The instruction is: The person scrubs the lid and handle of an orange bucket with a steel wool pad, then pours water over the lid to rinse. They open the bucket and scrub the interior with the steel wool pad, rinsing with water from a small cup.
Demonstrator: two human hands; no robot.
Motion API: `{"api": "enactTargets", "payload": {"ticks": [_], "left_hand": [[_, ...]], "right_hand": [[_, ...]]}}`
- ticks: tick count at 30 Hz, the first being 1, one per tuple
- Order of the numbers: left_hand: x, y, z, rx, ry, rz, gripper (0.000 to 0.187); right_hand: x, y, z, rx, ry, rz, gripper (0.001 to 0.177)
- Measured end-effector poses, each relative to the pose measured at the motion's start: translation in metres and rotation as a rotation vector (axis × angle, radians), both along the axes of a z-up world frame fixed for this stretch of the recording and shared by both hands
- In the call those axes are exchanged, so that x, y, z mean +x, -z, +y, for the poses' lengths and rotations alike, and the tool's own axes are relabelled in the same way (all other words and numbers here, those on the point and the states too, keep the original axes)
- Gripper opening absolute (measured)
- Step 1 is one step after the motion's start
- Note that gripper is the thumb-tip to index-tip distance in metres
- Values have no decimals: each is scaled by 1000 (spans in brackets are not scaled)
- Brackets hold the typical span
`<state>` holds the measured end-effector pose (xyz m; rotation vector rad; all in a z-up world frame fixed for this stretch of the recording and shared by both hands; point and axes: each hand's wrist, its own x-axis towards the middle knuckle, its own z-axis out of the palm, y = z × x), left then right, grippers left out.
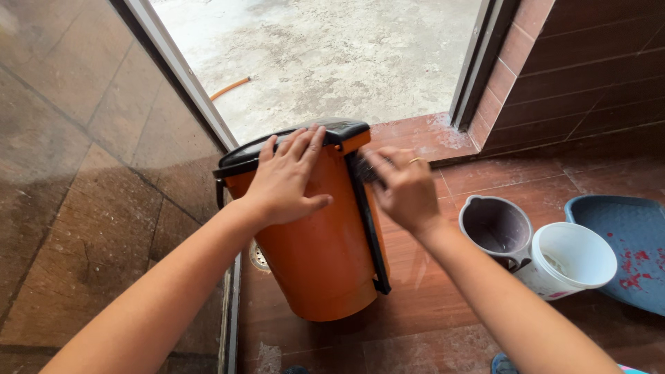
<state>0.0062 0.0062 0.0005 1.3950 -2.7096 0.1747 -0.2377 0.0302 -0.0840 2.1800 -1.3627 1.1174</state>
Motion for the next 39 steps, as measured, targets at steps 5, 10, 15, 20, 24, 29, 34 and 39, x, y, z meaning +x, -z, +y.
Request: {"api": "enactTargets", "payload": {"ticks": [5, 10, 15, 20, 24, 29, 34, 39], "left_hand": [[13, 4, 1, -48, 132, 144, 116], [7, 3, 2, -43, 287, 237, 112], [5, -5, -2, -65, 243, 247, 108], [1, -3, -3, -58, 128, 289, 93], [4, 0, -10, -36, 78, 323, 77], [7, 2, -19, -21, 97, 414, 54], [7, -10, -17, 117, -21, 441, 43], [12, -13, -16, 111, 1, 445, 42]], "right_hand": [[-40, 3, -9, 223, -61, -449, 49], [-31, -6, 4, 228, -133, -690, 45], [-10, -19, 18, 173, -178, -712, 43], [9, -22, 25, 142, -181, -708, 46], [22, -13, 22, 45, -206, -688, 44], [30, 4, 18, 31, -162, -602, 42], [17, 34, 3, -53, -49, -426, 43], [-8, 46, -6, 134, 44, -675, 43]]}}
